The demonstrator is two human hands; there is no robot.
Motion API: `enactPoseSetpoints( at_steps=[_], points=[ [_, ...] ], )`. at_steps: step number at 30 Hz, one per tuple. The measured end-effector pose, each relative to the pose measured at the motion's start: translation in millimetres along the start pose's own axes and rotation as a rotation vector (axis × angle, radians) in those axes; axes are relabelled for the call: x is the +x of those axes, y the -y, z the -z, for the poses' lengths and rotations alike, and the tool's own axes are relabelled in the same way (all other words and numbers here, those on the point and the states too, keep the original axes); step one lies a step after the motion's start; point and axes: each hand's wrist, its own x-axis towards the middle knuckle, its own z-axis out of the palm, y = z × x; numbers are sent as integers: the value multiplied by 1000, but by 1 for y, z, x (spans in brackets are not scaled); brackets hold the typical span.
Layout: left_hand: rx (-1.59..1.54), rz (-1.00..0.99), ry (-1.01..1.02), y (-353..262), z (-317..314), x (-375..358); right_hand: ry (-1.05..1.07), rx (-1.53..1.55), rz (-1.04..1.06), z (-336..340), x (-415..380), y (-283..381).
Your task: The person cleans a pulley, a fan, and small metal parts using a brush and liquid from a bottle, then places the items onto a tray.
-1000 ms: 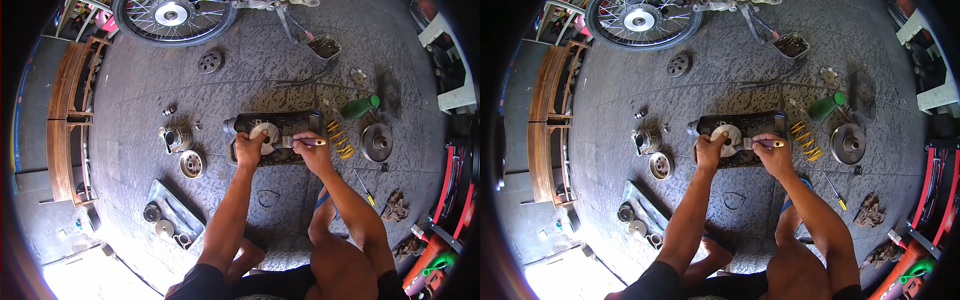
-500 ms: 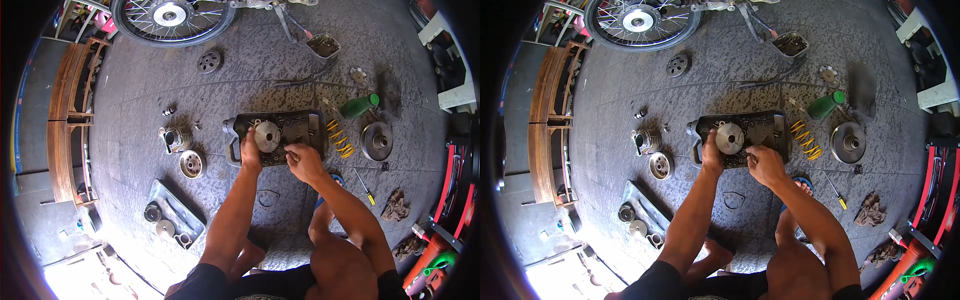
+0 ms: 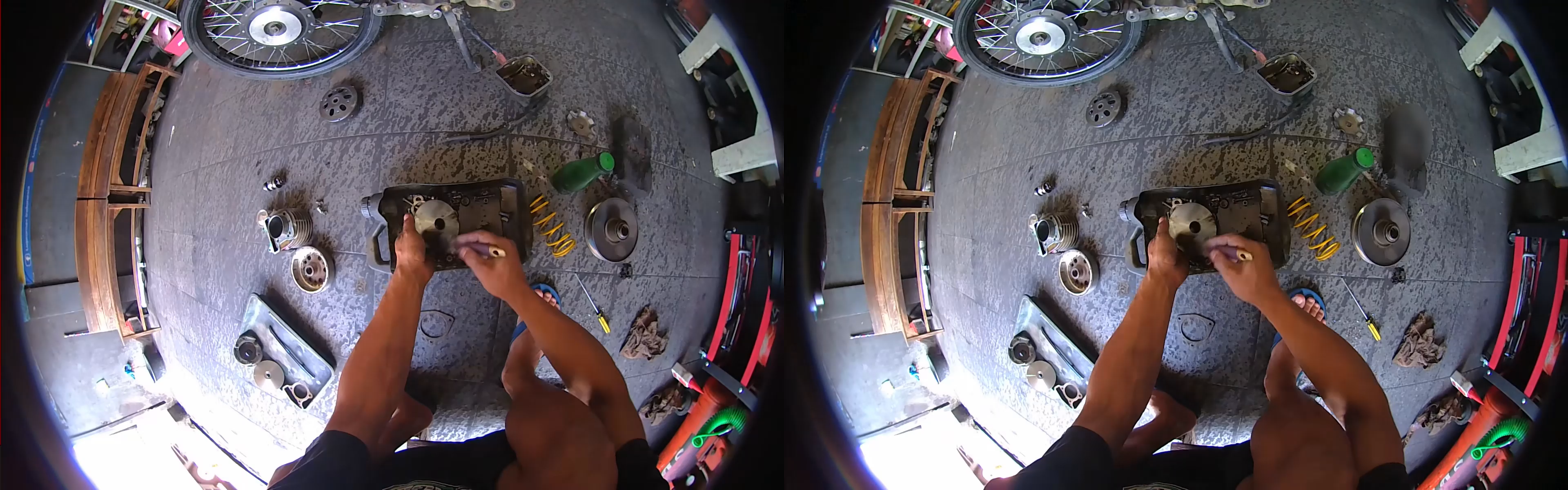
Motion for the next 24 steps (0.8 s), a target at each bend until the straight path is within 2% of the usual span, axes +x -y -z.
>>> enactPoseSetpoints(
  at_steps=[1,2,3,5,6,8,9,11,12,14,15,17,18,19,21,22,24],
  points=[
    [15,-7,-5,-1,0,-3,-35,-106,-46,3,4,-6],
    [13,-9,-8,-1,-1,-5,-149,-346,172,5,9,-11],
    [26,-37,1,-2,-2,-8,-151,-342,167,8,7,-16],
    [44,-66,18,0,1,-4,-124,-695,197,13,6,-14],
    [39,-79,35,3,6,3,-126,-697,200,13,6,-12],
    [36,-88,53,3,4,0,33,-457,4,6,1,-6],
    [41,-72,83,5,3,-2,36,-458,4,3,-1,-3],
    [49,-56,107,6,6,-1,1,-95,151,-3,-6,13],
    [39,-45,107,7,10,6,2,-93,151,-4,-6,10],
    [29,-33,113,9,11,10,28,138,-34,-5,-4,0],
    [19,-35,112,10,13,11,30,137,-32,-3,-1,-5],
    [17,-39,111,10,17,16,-216,-78,31,-2,8,3],
    [19,-40,153,10,18,20,-52,38,1,2,5,9],
    [19,-39,194,8,15,16,-51,37,1,-1,7,8],
    [24,-59,252,6,11,6,72,242,-16,-3,13,2],
    [29,-82,304,5,9,1,-3,34,-62,1,20,4],
    [46,-91,240,11,10,6,-30,19,-7,3,26,11]
  ],
)
